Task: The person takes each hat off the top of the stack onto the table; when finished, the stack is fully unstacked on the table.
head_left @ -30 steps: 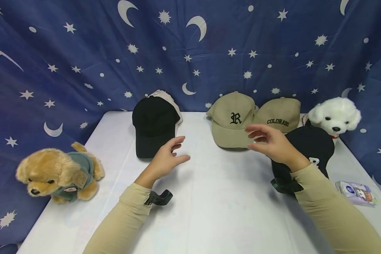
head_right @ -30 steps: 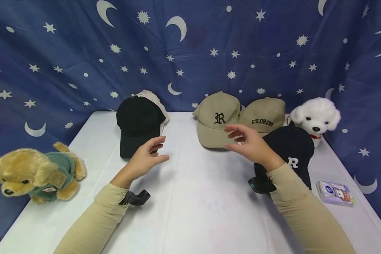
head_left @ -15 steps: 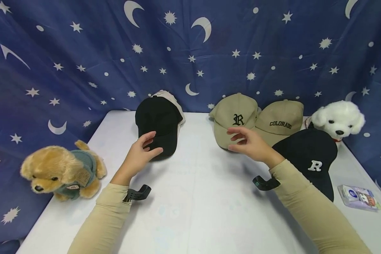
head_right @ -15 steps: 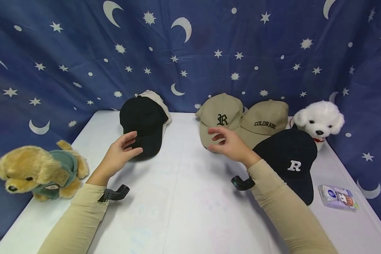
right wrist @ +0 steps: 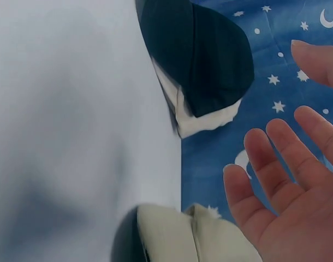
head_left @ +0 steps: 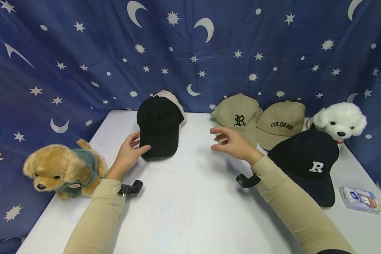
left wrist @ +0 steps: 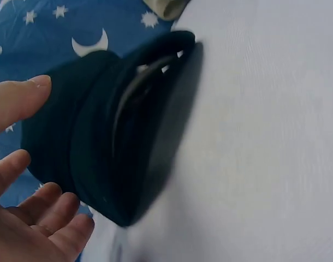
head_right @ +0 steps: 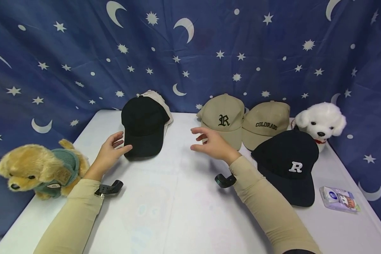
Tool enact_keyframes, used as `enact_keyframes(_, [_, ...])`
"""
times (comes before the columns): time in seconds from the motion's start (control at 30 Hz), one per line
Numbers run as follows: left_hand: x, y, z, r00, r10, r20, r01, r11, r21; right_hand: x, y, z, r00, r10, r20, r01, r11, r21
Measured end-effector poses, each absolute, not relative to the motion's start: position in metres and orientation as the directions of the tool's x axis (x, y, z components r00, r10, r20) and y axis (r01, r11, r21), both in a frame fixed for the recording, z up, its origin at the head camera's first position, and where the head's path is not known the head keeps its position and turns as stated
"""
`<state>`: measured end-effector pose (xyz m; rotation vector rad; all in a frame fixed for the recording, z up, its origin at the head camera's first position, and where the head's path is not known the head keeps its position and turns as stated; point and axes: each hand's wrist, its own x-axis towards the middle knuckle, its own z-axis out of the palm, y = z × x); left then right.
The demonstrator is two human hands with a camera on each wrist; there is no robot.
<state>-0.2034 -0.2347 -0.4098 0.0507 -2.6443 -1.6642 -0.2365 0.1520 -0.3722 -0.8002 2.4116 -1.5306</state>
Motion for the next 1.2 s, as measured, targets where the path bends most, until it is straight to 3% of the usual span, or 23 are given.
enact_keyframes(0.47, [-0.225,-0.247,-0.419,-0.991,-0.08,-0.109,-0.129,0.323,0.937,-0.253,0.114,-0.369,-0.828,-0.543,0.14,-0.366,0.335,-0.869])
enact_keyframes(1.2, [-0.24,-0.247,-0.418,-0.988,0.024,-0.155,-0.136,0.364,0.922,-0.268,0.088,-0.369,-0.846,-0.526,0.086,-0.325,0.381,-0.866])
